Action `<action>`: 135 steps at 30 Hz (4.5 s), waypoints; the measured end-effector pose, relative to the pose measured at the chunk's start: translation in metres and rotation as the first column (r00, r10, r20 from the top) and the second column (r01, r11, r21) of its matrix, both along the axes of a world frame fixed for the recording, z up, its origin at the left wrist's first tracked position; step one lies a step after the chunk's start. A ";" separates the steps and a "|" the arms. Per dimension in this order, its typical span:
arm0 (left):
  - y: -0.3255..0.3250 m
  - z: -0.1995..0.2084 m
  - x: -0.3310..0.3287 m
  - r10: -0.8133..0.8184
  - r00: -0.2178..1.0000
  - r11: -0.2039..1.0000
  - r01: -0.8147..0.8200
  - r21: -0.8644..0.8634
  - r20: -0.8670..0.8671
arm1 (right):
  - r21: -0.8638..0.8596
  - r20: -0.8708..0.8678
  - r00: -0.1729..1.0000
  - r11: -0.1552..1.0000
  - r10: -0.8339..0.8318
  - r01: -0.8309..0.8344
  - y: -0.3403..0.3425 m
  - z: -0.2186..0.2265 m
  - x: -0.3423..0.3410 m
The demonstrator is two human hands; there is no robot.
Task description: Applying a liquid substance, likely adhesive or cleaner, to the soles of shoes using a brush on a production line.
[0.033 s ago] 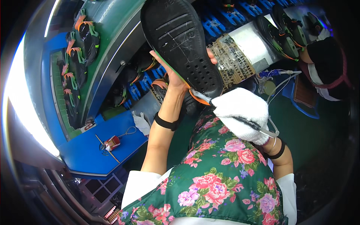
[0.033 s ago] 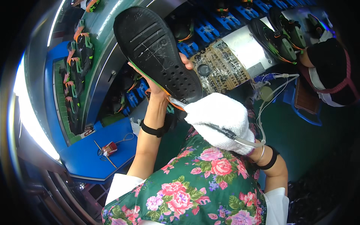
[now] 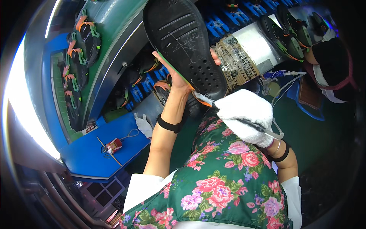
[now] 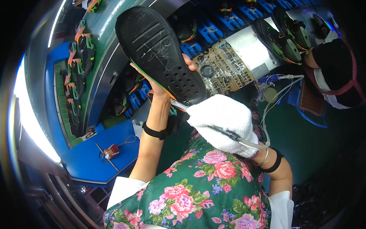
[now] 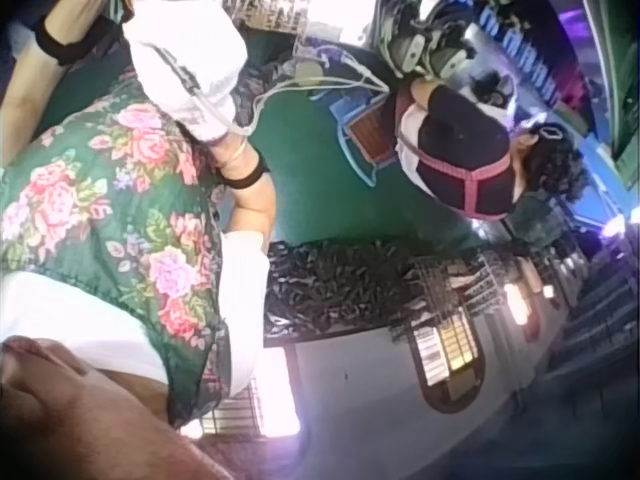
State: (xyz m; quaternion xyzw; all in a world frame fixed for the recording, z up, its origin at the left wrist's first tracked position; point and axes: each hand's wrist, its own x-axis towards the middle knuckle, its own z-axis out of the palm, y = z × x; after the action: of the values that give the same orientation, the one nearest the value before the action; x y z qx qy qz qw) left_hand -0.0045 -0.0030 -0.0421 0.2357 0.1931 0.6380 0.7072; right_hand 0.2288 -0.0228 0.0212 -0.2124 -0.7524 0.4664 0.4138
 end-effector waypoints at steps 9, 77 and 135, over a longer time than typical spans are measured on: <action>0.002 -0.002 -0.003 -0.005 0.999 0.998 0.008 0.060 -0.048 | -0.019 0.004 0.998 0.997 -0.070 0.070 0.003 -0.009 0.004; -0.067 0.038 0.025 0.058 0.882 0.972 0.058 -0.229 0.468 | -0.019 0.038 0.991 0.991 -0.132 0.132 0.023 0.017 0.005; -0.015 0.031 0.061 0.116 0.844 0.989 -0.048 -0.141 0.524 | 0.184 -0.122 0.990 0.978 -0.072 0.094 0.038 0.022 -0.020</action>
State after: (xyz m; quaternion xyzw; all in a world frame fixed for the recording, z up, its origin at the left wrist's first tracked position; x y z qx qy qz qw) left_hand 0.0568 -0.0179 -0.0116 -0.0017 0.0391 0.6948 0.7181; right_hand 0.2088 0.0156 0.0428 -0.1763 -0.7588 0.3864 0.4938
